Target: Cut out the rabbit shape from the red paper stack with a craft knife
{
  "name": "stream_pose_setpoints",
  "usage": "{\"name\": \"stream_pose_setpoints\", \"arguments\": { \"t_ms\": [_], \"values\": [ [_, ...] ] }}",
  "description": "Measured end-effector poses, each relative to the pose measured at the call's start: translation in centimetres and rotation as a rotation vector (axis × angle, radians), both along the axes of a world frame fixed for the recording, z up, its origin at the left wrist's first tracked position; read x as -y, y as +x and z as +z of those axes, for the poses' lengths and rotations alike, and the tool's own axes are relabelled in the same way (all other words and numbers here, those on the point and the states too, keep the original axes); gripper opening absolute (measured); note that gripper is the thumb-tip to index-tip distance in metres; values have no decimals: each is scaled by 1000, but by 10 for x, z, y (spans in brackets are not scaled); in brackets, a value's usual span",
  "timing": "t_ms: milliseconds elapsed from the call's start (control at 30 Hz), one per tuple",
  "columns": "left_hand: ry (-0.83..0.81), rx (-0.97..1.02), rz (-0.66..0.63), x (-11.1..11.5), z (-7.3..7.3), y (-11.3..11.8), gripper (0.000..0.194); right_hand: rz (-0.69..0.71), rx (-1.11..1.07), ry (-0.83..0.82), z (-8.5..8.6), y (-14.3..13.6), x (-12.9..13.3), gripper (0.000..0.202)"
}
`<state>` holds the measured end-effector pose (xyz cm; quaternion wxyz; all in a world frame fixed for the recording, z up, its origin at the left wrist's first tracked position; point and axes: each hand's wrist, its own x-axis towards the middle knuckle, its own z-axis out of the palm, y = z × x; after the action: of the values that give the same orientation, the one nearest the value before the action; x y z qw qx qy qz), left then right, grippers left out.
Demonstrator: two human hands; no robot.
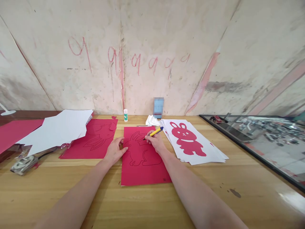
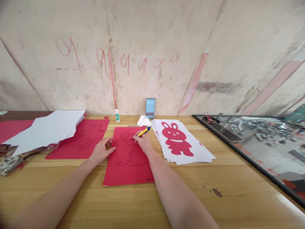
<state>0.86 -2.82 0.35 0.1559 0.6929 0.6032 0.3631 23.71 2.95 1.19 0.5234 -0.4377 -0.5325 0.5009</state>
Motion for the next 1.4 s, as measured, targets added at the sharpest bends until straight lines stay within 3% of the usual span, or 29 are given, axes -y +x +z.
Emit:
{"name": "stream_pose_setpoints", "arguments": {
  "t_ms": [933,1400],
  "values": [
    [-18,18,-8,2,-1,-1,39,36,-68,-30,-1,2,0,20],
    [-38,18,-19,2,1,1,39,16,7,-18,-5,16,2,13]
  ]
}}
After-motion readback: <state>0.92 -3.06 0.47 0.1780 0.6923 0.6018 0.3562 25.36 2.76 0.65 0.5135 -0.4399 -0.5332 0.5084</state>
